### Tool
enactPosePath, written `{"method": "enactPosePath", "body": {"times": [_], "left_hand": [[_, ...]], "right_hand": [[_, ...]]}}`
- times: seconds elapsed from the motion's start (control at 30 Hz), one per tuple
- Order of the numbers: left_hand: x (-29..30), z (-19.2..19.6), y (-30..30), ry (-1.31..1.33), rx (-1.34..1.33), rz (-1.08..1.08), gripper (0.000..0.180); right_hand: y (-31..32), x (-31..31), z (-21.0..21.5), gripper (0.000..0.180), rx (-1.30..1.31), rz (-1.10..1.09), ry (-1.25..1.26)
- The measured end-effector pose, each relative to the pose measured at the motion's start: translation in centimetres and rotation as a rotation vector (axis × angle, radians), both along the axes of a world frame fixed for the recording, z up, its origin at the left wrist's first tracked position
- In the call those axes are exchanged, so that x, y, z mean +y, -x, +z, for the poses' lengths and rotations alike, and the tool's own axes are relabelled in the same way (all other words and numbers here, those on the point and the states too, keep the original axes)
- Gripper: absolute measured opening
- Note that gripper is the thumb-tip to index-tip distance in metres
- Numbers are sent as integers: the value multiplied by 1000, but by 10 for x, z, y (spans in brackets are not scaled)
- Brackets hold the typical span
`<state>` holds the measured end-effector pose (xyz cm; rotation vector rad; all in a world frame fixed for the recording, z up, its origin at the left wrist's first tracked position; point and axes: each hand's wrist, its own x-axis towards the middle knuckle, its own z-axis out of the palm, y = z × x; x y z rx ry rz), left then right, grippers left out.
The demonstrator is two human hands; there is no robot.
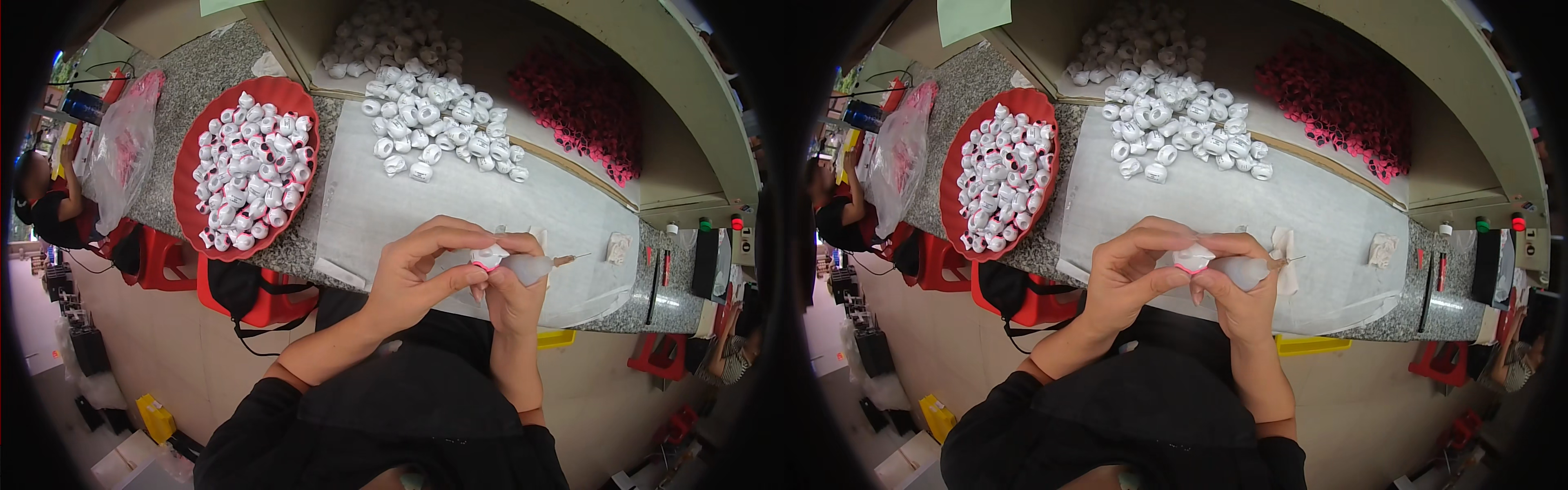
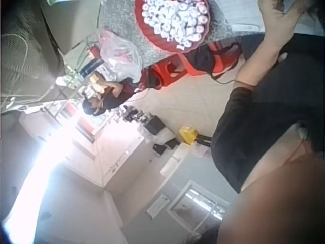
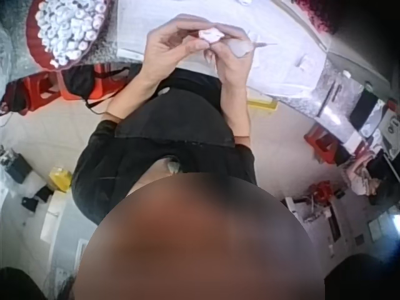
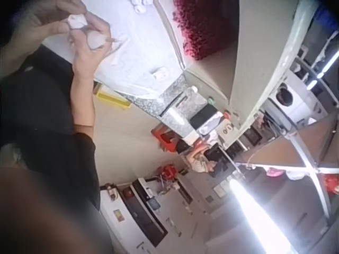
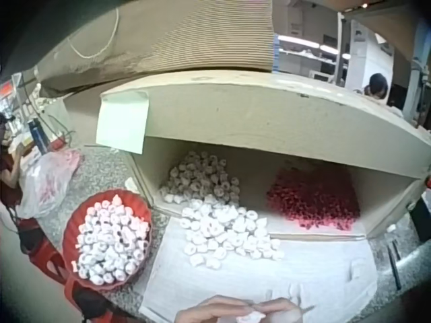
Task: Assembling small white pottery parts by applying adhesive from a squeeze bottle.
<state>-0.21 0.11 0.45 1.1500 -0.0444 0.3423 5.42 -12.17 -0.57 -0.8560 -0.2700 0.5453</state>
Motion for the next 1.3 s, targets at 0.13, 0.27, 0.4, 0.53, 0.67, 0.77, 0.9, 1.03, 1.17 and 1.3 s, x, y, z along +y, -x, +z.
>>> {"method": "enactPosePath", "body": {"times": [0.13, 0.27, 0.4, 0.53, 0.67, 0.77, 0.9, 1.03, 1.17, 1.3], "left_hand": [[7, 8, 1, -44, 47, -23, 22], [13, 10, 0, -293, 50, 29, 20], [14, 11, -1, -352, 60, 31, 21], [14, 10, 0, -359, 51, 29, 22], [14, 9, 0, -351, 63, 33, 22], [14, 8, -1, -354, 52, 31, 22], [14, 7, -1, -290, 68, -8, 25], [8, -2, 2, -192, 76, -3, 25], [0, -12, 6, -176, 65, 67, 24], [0, -8, 10, -30, 86, 31, 25]], "right_hand": [[0, -1, -1, 25, 52, 11, -35], [-1, -4, -3, 25, 32, 38, -14], [-1, -6, -5, 26, 37, 38, 1], [0, -6, -5, 27, 44, 37, 17], [1, -6, -5, 27, 51, 39, 16], [0, -5, -5, 27, 65, 35, 16], [0, -3, -3, 25, 78, 27, 13], [3, 1, -1, 23, 16, -33, 58], [10, 3, -1, 22, -68, -95, 108], [11, 5, 0, 21, -86, -99, 136]]}}
